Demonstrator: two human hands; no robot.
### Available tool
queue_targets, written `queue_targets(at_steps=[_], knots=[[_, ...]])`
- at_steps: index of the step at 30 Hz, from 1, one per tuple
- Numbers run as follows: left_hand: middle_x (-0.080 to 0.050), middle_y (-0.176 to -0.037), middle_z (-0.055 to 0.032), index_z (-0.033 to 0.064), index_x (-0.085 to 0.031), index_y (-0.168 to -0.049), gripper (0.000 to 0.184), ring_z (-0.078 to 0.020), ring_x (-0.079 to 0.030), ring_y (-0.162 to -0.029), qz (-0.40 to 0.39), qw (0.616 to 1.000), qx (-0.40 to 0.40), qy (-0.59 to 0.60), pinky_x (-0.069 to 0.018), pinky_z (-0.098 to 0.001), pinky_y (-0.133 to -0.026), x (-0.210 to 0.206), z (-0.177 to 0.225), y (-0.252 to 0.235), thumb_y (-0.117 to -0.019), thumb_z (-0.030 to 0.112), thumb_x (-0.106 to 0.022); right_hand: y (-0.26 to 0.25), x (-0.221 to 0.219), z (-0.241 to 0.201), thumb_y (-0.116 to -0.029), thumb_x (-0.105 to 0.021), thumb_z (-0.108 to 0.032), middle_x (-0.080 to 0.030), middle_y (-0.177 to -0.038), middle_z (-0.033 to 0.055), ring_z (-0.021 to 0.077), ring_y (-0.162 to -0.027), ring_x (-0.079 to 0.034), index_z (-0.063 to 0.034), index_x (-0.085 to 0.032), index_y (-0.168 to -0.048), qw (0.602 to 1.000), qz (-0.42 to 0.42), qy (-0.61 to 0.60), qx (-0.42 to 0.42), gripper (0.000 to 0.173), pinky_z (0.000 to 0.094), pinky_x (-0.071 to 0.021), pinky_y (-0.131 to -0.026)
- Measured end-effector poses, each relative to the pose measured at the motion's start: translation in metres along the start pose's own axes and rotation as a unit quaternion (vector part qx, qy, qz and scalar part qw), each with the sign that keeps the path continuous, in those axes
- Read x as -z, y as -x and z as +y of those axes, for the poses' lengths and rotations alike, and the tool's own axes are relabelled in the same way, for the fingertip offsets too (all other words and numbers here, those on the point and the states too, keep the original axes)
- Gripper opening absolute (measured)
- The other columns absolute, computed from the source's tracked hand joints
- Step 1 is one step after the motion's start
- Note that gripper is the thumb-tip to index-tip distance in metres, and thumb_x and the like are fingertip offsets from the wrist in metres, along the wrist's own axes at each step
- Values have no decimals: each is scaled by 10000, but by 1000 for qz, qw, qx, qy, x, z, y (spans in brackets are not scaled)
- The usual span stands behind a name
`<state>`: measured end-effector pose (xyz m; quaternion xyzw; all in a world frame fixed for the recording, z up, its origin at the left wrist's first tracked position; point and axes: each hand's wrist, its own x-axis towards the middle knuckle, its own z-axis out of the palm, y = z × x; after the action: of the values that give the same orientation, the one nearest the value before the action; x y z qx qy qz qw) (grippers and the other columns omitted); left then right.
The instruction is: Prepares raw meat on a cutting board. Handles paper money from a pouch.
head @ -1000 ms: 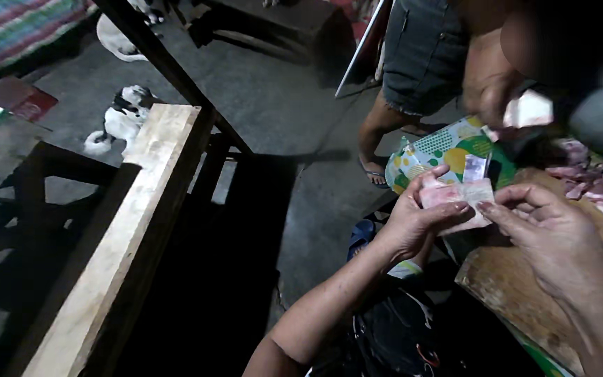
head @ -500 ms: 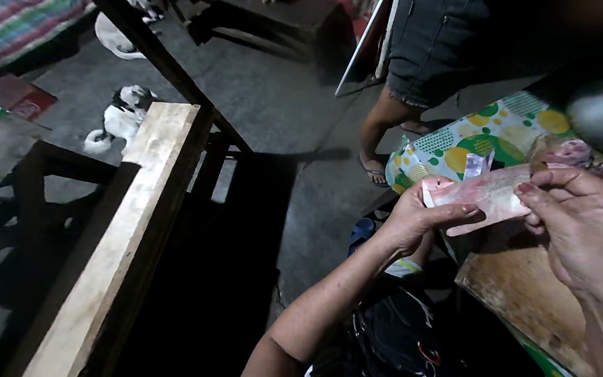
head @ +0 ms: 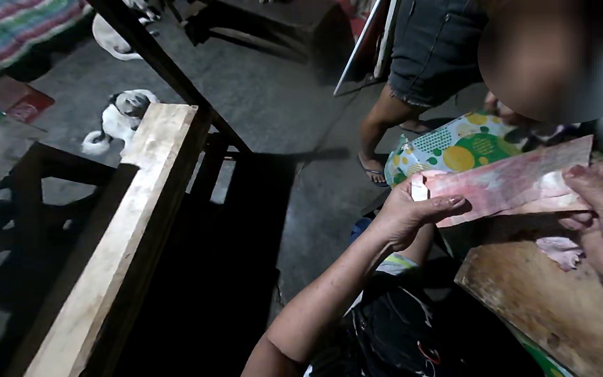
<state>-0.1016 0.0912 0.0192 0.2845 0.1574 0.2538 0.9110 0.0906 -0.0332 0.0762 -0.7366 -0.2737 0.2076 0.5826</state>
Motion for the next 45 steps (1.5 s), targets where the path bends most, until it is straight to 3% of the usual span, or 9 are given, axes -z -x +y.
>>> queue_targets(at_steps=[13, 17, 23, 27, 31, 36, 40, 43, 45], knots=[[-700, -956, -75, 39, -552, -1265, 270, -147, -691, -834, 98, 995, 13, -1, -591, -329, -822, 8, 2, -2, -1001, -12, -578, -23, 8, 15, -1024, -537, -95, -591, -732, -114, -17, -525, -531, -155, -578, -1030, 999, 39, -29, 17, 73, 138, -493, -500], [-694, -930, -101, 34, -525, -1302, 241, -160, -692, -783, 111, 994, 26, 5, -597, -310, -744, 8, 2, -1, -1073, 101, -495, -49, 1, 22, -1071, -485, -159, -598, -822, -29, 22, -528, -560, -93, -558, -1228, 993, 57, 87, -58, 185, 189, -521, -513], [-711, -955, -108, 14, -550, -1275, 313, -166, -706, -815, 122, 991, 6, -61, -603, -318, -750, 12, 6, 8, -1121, 239, -396, -64, 29, 43, -1089, -415, -351, -627, -1210, 313, 455, -988, -659, -54, -522, -1439, 937, 52, 342, 42, 472, 659, -502, -867], [-680, -1125, -84, 7, -559, -1304, 353, -134, -667, -977, 55, 989, -53, -129, -555, -335, -903, 17, 0, 11, -1111, 227, -363, -28, 28, 27, -1082, -465, -295, -645, -1200, 261, 336, -964, -657, -11, -595, -1359, 937, 47, 324, 120, 417, 537, -527, -866], [-609, -950, 22, 22, -526, -1347, 371, -9, -581, -808, -42, 979, -77, -186, -504, -202, -766, 8, -4, 18, -1071, 202, -357, 33, -3, -2, -1038, -539, -233, -743, -1004, -52, -14, -664, -636, -98, -668, -1224, 982, -138, 116, 60, 264, 137, -512, -548], [-566, -1415, -108, 64, -357, -1563, 511, -60, -607, -806, -132, 936, -90, -314, -510, -235, -625, -9, -6, 27, -1082, 226, -300, 76, -28, -2, -985, -640, -208, -732, -886, -62, 8, -663, -643, -191, -711, -1099, 962, -257, -74, -55, 135, 138, -542, -595], [-396, -1556, -254, -12, -236, -1602, 598, -279, -515, -1337, -135, 916, -154, -345, -455, -439, -1096, -15, -14, 29, -1054, 149, -413, 93, -39, 5, -981, -632, -113, -706, -904, -74, -3, -629, -631, -175, -653, -1153, 964, -230, -119, -62, 184, 140, -552, -538], [-332, -1615, -204, 21, -396, -1562, 632, -310, -367, -1447, -106, 845, -316, -417, -321, -452, -1183, 6, -42, 12, -1026, 343, -488, 100, -41, 10, -968, -662, -109, -697, -908, -60, 1, -619, -611, -157, -642, -1179, 966, -208, -144, -46, 218, 135, -533, -528], [-379, -1590, -230, 37, -430, -1547, 719, -311, -425, -1444, -78, 780, -459, -419, -423, -419, -1143, 33, -72, -13, -1029, 534, -467, 102, -35, 14, -955, -667, -70, -710, -920, -15, 28, -632, -632, -114, -630, -1208, 962, -210, -167, -50, 259, 149, -549, -548]])
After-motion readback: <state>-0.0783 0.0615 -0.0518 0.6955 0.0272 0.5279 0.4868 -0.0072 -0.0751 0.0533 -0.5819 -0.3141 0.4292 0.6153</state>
